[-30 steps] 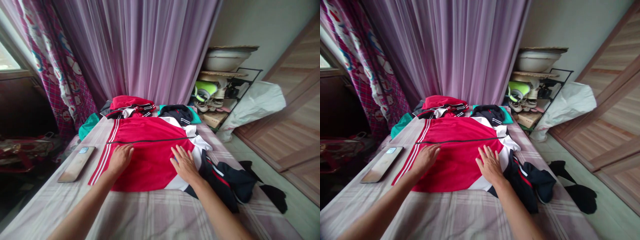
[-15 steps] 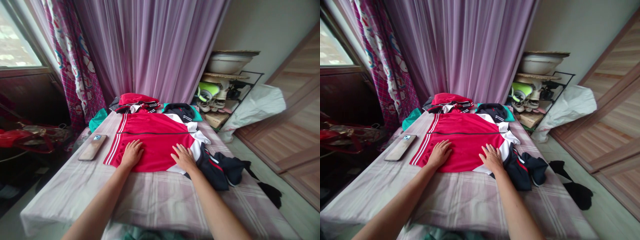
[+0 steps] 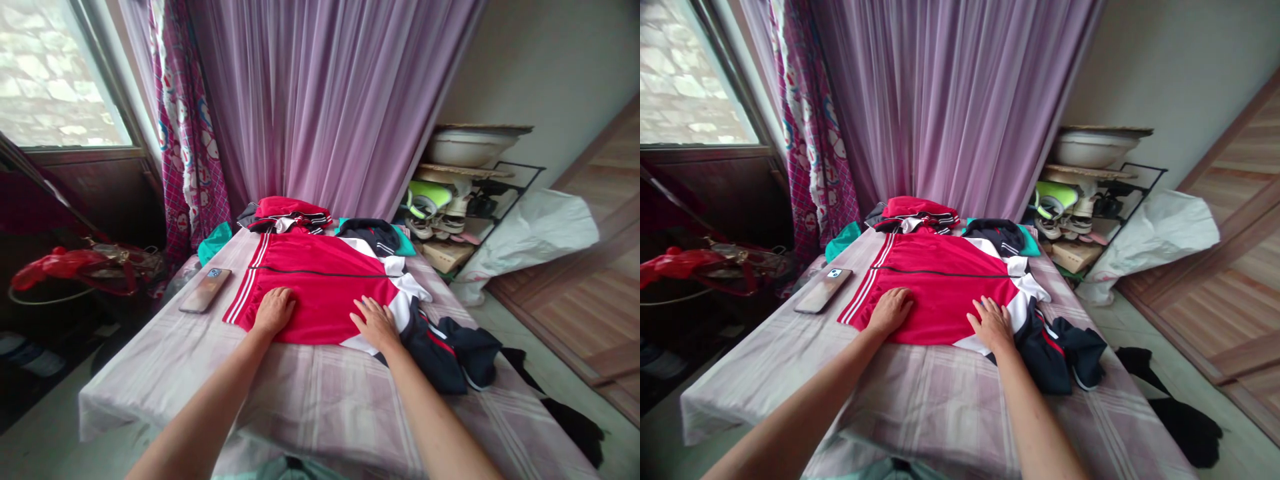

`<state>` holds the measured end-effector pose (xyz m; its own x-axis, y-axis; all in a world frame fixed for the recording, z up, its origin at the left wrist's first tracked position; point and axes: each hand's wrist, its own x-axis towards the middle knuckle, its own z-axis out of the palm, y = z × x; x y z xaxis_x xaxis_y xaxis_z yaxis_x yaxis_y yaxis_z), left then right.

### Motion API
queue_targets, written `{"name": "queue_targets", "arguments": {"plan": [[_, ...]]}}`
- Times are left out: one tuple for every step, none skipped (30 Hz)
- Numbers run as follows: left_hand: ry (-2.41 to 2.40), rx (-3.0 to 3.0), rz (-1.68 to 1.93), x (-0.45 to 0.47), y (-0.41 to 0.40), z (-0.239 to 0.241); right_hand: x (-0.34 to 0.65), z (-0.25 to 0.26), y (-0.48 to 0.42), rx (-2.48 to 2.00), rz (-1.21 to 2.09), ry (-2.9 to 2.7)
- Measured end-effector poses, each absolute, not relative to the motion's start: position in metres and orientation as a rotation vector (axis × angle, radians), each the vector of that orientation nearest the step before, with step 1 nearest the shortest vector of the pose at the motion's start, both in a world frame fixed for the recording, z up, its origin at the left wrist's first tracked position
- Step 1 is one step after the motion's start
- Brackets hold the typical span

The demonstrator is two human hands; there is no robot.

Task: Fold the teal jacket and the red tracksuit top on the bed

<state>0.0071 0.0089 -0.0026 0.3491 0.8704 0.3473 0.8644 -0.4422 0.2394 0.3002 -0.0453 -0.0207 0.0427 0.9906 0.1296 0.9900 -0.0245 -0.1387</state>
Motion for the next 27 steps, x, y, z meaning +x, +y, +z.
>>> {"name": "queue_targets", "arguments": {"plan": [[1.649, 2.568, 0.693, 0.006, 0.007, -0.003, 0.301, -0.022, -0.046, -2.114, -0.002, -2.052], [1.637, 2.573, 0.717, 0.004, 0.005, -0.003, 0.302, -0.024, -0.046, -2.102, -0.011, -2.053], [1.612, 2.585, 0.744, 0.002, 0.001, -0.003, 0.303, -0.025, -0.046, -2.09, -0.019, -2.052], [1.567, 2.604, 0.772, -0.001, -0.003, -0.003, 0.305, -0.027, -0.046, -2.076, -0.027, -2.05], [1.501, 2.632, 0.793, -0.003, -0.008, -0.004, 0.307, -0.027, -0.046, -2.06, -0.031, -2.046], [1.421, 2.663, 0.803, -0.004, -0.014, -0.004, 0.308, -0.027, -0.045, -2.041, -0.027, -2.041], [1.341, 2.693, 0.801, -0.005, -0.019, -0.005, 0.309, -0.025, -0.043, -2.015, -0.015, -2.037], [1.271, 2.716, 0.793, -0.004, -0.024, -0.005, 0.31, -0.021, -0.041, -1.978, 0.005, -2.034], [1.22, 2.735, 0.782, -0.003, -0.027, -0.004, 0.308, -0.016, -0.037, -1.93, 0.029, -2.033], [1.192, 2.748, 0.767, 0.0, -0.03, -0.004, 0.306, -0.01, -0.033, -1.873, 0.054, -2.036], [1.18, 2.758, 0.747, 0.003, -0.032, -0.002, 0.302, -0.003, -0.029, -1.815, 0.076, -2.04], [1.175, 2.765, 0.722, 0.007, -0.033, -0.001, 0.296, 0.004, -0.024, -1.765, 0.093, -2.046], [1.17, 2.772, 0.69, 0.01, -0.033, 0.001, 0.289, 0.01, -0.019, -1.728, 0.108, -2.051], [1.162, 2.778, 0.656, 0.013, -0.032, 0.003, 0.281, 0.014, -0.015, -1.703, 0.128, -2.057], [1.153, 2.78, 0.622, 0.016, -0.031, 0.004, 0.273, 0.015, -0.012, -1.678, 0.158, -2.063], [1.144, 2.777, 0.594, 0.017, -0.03, 0.006, 0.266, 0.015, -0.009, -1.653, 0.193, -2.067], [1.138, 2.768, 0.576, 0.018, -0.029, 0.006, 0.259, 0.013, -0.007, -1.624, 0.226, -2.062], [1.134, 2.755, 0.567, 0.018, -0.028, 0.007, 0.254, 0.009, -0.006, -1.59, 0.25, -2.05], [1.132, 2.74, 0.566, 0.018, -0.028, 0.006, 0.251, 0.004, -0.006, -1.552, 0.263, -2.036], [1.132, 2.726, 0.568, 0.017, -0.027, 0.005, 0.249, -0.001, -0.006, -1.514, 0.269, -2.025], [1.135, 2.714, 0.57, 0.016, -0.027, 0.004, 0.248, -0.005, -0.007, -1.48, 0.272, -2.016], [1.137, 2.705, 0.57, 0.015, -0.026, 0.003, 0.248, -0.009, -0.007, -1.449, 0.277, -2.01], [1.136, 2.699, 0.563, 0.015, -0.026, 0.002, 0.249, -0.011, -0.008, -1.423, 0.287, -2.007], [1.134, 2.694, 0.554, 0.015, -0.026, 0.002, 0.251, -0.013, -0.008, -1.406, 0.3, -2.002], [1.134, 2.689, 0.544, 0.015, -0.025, 0.002, 0.252, -0.013, -0.008, -1.396, 0.311, -1.993], [1.132, 2.685, 0.532, 0.015, -0.025, 0.002, 0.253, -0.012, -0.008, -1.39, 0.319, -1.983], [1.131, 2.681, 0.518, 0.015, -0.025, 0.002, 0.253, -0.011, -0.008, -1.38, 0.325, -1.979]]}}
